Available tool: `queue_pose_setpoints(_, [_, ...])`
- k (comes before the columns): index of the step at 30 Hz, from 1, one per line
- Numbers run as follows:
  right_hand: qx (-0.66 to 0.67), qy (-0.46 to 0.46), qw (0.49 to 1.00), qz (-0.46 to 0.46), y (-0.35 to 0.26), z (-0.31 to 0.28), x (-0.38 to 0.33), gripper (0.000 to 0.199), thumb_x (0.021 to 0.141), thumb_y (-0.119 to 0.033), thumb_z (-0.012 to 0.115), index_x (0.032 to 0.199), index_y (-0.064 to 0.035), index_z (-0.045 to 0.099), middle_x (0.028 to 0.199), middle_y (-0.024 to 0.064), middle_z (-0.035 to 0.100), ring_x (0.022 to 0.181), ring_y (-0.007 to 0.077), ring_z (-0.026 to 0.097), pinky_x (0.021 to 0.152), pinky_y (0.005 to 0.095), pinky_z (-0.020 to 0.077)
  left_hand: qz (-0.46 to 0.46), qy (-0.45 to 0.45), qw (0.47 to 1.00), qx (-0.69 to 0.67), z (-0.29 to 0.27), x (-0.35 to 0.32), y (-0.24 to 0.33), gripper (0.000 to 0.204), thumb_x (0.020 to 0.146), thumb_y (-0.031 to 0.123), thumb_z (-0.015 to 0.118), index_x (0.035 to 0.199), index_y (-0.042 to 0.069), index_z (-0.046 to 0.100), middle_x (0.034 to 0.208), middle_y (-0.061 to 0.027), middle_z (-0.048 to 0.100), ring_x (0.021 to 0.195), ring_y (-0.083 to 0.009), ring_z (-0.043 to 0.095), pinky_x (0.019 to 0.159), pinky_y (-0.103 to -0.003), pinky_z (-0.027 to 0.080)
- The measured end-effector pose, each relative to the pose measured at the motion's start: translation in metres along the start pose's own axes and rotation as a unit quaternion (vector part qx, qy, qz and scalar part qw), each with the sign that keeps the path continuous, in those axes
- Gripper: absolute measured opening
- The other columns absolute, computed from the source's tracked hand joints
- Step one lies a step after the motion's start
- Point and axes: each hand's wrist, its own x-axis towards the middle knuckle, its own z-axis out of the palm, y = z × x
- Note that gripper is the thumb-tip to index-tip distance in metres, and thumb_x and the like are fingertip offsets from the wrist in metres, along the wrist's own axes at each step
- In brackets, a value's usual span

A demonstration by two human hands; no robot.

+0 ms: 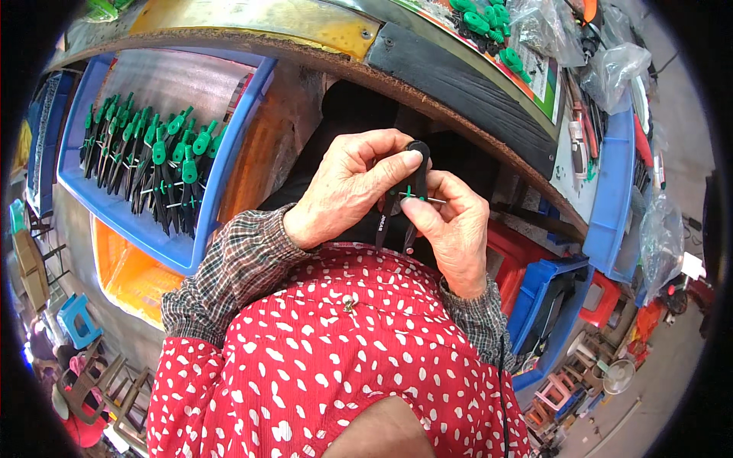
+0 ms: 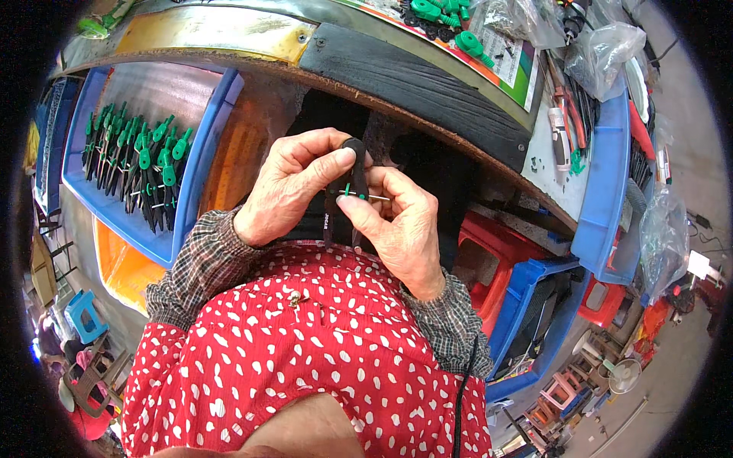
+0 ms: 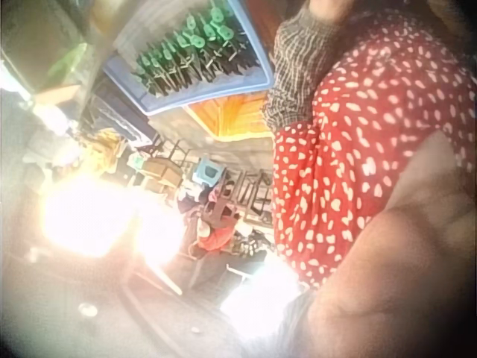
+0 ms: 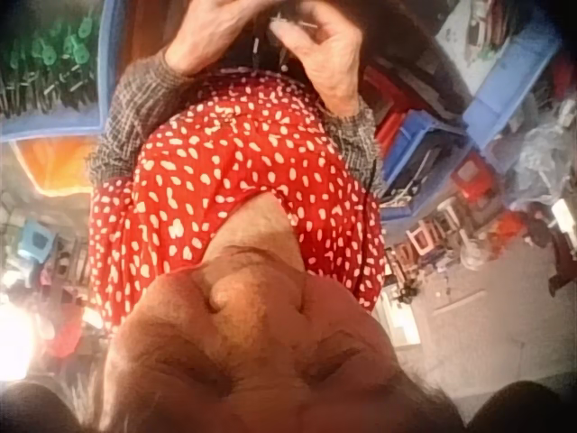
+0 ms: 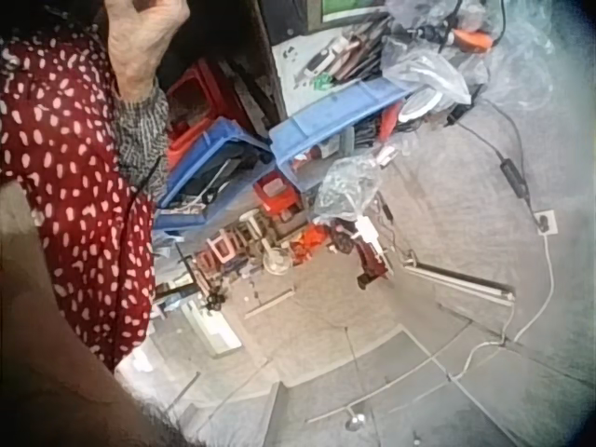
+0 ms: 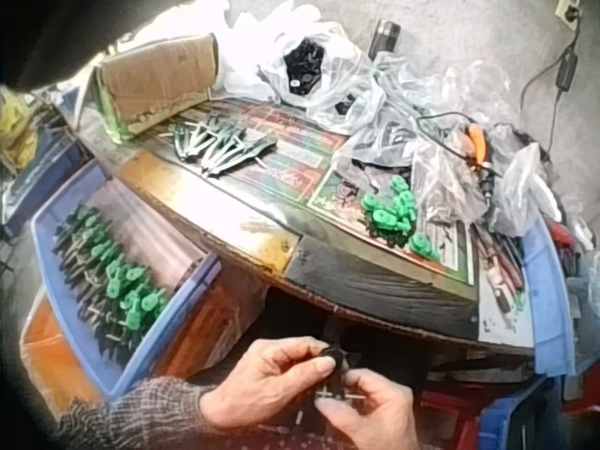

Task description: The person assembles drafting compasses by inserting metal pins and plastic adjustment wheels between the compass legs by hand.

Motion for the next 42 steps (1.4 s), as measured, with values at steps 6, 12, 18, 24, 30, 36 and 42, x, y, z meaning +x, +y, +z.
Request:
queue_pose_setpoints(6, [-0.103,-0.089,0.991,-0.013,0.005,-0.011,0.001,0.02,0.083,-0.011,0.072,0.096,0.0031,0.064,0.082,-0.0014,0.061,0.071,0.0038,0.056,0.061,0.0192,0.0463,0.006,0.012,1.0,0.013,0.0,0.0,-0.005,0.018,0.095,0.015,0.057,0.103,0.0,0.064,0.088,0.0019,0.063,0.081,-0.0043,0.053,0.072,-0.02,0.045])
queue_pose_setpoints(12, [-0.041,-0.002,0.999,-0.011,-0.001,0.003,0.0,0.024,0.086,-0.019,0.071,0.088,0.0041,0.064,0.073,-0.0014,0.06,0.068,0.0039,0.054,0.059,0.0195,0.0428,0.007,0.004,1.0,0.01,-0.001,0.0,-0.005,0.019,0.095,0.015,0.057,0.104,0.0,0.064,0.089,0.0019,0.063,0.082,-0.0043,0.053,0.073,-0.02,0.045])
queue_pose_setpoints(18, [-0.135,-0.056,0.989,-0.035,0.004,-0.009,0.0,0.02,0.084,-0.014,0.072,0.087,0.0036,0.063,0.072,-0.0022,0.058,0.065,0.0032,0.051,0.057,0.0202,0.0413,0.003,0.011,1.0,0.008,0.0,-0.001,-0.006,0.019,0.095,0.015,0.057,0.105,0.0,0.064,0.09,0.002,0.063,0.083,-0.0042,0.054,0.074,-0.02,0.046])
queue_pose_setpoints(24, [-0.054,0.006,0.998,-0.02,0.005,0.004,0.0,0.023,0.084,-0.017,0.073,0.086,0.0038,0.062,0.072,-0.0025,0.056,0.065,0.003,0.048,0.056,0.02,0.0404,-0.001,0.012,1.0,-0.001,-0.001,-0.001,-0.007,0.019,0.095,0.015,0.058,0.105,0.0,0.064,0.091,0.0018,0.064,0.084,-0.0041,0.054,0.075,-0.02,0.046])
queue_pose_setpoints(30, [-0.108,-0.058,0.992,-0.012,0.009,-0.007,0.0,0.018,0.081,-0.009,0.073,0.089,0.0027,0.062,0.078,-0.0015,0.058,0.067,0.0023,0.05,0.058,0.0193,0.0431,0.009,0.015,1.0,0.001,0.0,-0.001,-0.009,0.02,0.095,0.016,0.057,0.105,0.0,0.064,0.092,0.0015,0.064,0.084,-0.0044,0.055,0.075,-0.02,0.046])
queue_pose_setpoints(36, [-0.04,-0.009,0.999,-0.006,0.003,0.004,0.0,0.023,0.084,-0.017,0.073,0.085,0.0036,0.061,0.073,-0.0007,0.056,0.065,0.0041,0.05,0.058,0.021,0.0433,0.016,0.012,1.0,-0.001,-0.001,-0.002,-0.009,0.02,0.095,0.015,0.057,0.105,0.0,0.065,0.092,0.0006,0.065,0.085,-0.0048,0.055,0.075,-0.021,0.047])
queue_pose_setpoints(42, [-0.117,-0.057,0.991,-0.021,0.01,-0.006,0.001,0.019,0.082,-0.011,0.072,0.088,0.0035,0.061,0.072,-0.0024,0.055,0.064,0.0029,0.048,0.057,0.0199,0.0419,0.01,0.03,0.999,0.013,0.0,-0.001,-0.011,0.02,0.095,0.015,0.057,0.106,0.0,0.065,0.094,-0.0004,0.066,0.085,-0.0054,0.057,0.076,-0.021,0.047])
